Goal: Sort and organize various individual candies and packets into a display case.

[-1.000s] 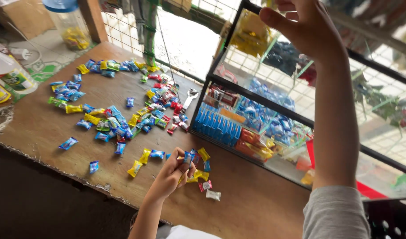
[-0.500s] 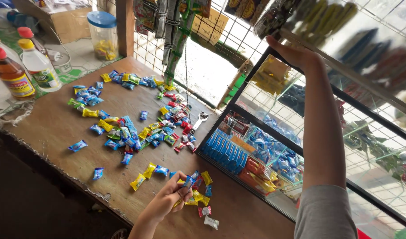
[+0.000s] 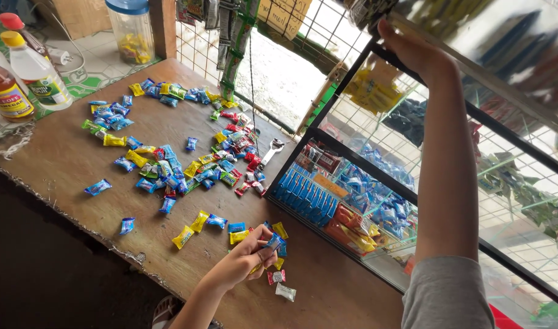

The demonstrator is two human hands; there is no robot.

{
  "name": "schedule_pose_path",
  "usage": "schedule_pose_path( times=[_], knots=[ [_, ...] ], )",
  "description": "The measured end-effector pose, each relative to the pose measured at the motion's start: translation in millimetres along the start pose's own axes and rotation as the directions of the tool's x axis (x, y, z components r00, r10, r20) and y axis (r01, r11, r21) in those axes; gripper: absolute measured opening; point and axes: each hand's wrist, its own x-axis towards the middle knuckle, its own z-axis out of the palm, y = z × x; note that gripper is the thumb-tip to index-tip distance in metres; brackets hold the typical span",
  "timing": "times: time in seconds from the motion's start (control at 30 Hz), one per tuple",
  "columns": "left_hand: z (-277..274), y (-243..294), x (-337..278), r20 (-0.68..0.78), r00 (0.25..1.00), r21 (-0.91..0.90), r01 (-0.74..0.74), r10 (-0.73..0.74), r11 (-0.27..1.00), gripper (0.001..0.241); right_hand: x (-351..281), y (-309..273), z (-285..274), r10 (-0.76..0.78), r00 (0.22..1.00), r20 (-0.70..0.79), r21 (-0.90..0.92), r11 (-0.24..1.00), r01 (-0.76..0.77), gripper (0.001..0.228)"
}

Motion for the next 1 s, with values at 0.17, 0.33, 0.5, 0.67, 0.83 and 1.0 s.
schedule_pose_path(
  times=[0.17, 0.33, 0.5, 0.67, 0.83, 1.0],
  knots=[
    [8.9, 2.1, -3.8, 0.014, 1.0, 0.017, 0.008, -0.009, 1.0, 0.005, 5.4, 13.5, 6.2, -0.022, 0.997, -0.07, -0.006, 1.0, 0.022, 0.107],
    [7.3, 0.6, -8.3, -0.032, 0.999, 0.008, -0.007, 0.007, 1.0, 0.006, 19.8, 20.1, 6.1, -0.164, 0.975, -0.152, -0.088, 0.984, 0.152, 0.092],
    [10.1, 4.8, -0.5, -0.055, 0.992, 0.074, -0.105, 0.11, 0.992, 0.009, -37.2, 19.4, 39.8, -0.498, 0.794, -0.35, -0.121, 0.864, 0.488, 0.058],
    [25.4, 50.0, 24.8, 0.036, 0.894, 0.45, -0.413, 0.446, 0.791, 0.023, -129.6, 6.7, 70.6, -0.788, 0.273, -0.552, -0.332, 0.508, 0.794, 0.012],
    [59.7, 87.6, 35.2, 0.151, 0.791, 0.546, -0.567, 0.593, 0.617, 0.019, -259.3, -3.2, 129.3, -0.658, 0.711, -0.248, 0.428, 0.584, 0.69, 0.031],
    [78.0, 67.5, 49.3, 0.255, 0.788, 0.632, -0.575, 0.561, 0.52, 0.014, -291.0, 51.1, 195.5, -0.47, 0.872, -0.14, 0.809, 0.454, 0.374, 0.025]
  ],
)
